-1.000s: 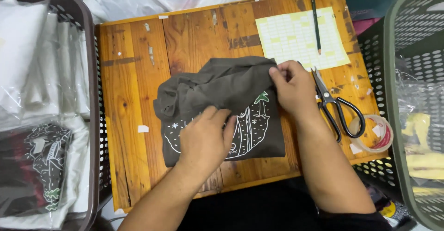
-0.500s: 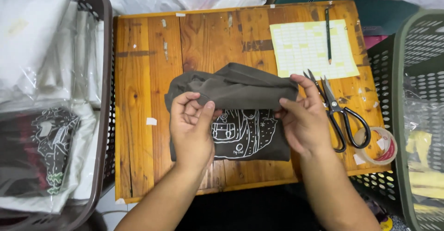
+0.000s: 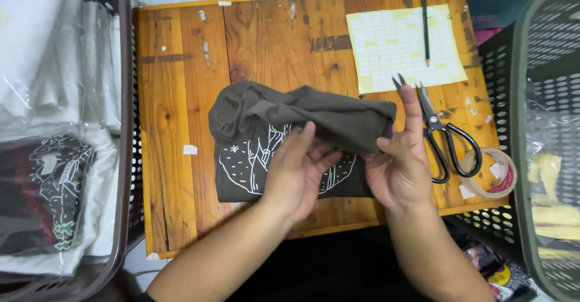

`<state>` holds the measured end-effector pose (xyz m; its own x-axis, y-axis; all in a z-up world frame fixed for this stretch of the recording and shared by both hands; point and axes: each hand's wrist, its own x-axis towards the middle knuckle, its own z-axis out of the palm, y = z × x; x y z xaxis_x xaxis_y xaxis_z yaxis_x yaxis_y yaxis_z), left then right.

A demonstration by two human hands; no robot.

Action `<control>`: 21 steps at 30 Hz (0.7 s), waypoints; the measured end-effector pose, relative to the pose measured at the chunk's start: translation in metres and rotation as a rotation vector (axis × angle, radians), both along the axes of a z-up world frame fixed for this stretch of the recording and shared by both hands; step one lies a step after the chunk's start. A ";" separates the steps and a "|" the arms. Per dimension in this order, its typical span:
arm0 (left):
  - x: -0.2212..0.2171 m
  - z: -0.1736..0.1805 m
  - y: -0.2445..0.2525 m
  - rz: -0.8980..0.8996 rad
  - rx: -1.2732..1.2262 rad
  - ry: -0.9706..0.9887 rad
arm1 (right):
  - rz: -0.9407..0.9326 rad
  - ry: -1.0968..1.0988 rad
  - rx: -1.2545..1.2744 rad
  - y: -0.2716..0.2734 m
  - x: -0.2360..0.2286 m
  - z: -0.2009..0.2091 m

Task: The person uses scissors to trim the collar and hem of a dark gray t-shirt laid on a wooden table. They then fold the t-shirt in half and continue to trim the bottom edge of the garment.

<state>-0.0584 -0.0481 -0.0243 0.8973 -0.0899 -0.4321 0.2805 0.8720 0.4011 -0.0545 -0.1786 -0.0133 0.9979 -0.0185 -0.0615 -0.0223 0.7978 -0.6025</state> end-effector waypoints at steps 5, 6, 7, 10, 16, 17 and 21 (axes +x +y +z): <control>-0.011 -0.004 0.009 0.044 0.069 -0.047 | -0.052 -0.046 -0.279 -0.012 0.000 -0.034; -0.017 -0.008 0.014 0.072 0.037 -0.023 | -0.064 -0.020 -0.426 -0.007 -0.002 -0.033; -0.021 -0.023 0.017 0.069 0.040 -0.015 | -0.065 -0.011 -0.423 -0.009 -0.006 -0.047; -0.034 -0.059 0.027 0.041 -0.006 -0.035 | -0.097 0.041 -0.500 -0.012 -0.016 -0.082; -0.039 -0.075 0.029 0.073 -0.031 -0.095 | -0.058 -0.032 -0.511 -0.019 -0.020 -0.092; -0.038 -0.068 0.029 0.055 -0.071 -0.105 | -0.049 -0.037 -0.516 -0.022 -0.021 -0.098; -0.034 -0.035 0.023 -0.089 0.073 -0.157 | -0.047 -0.082 -0.520 -0.018 -0.024 -0.090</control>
<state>-0.0923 -0.0255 -0.0592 0.9442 -0.1456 -0.2953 0.2841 0.8137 0.5071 -0.0785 -0.1964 -0.1034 0.9964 -0.0708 0.0464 0.0706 0.3922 -0.9172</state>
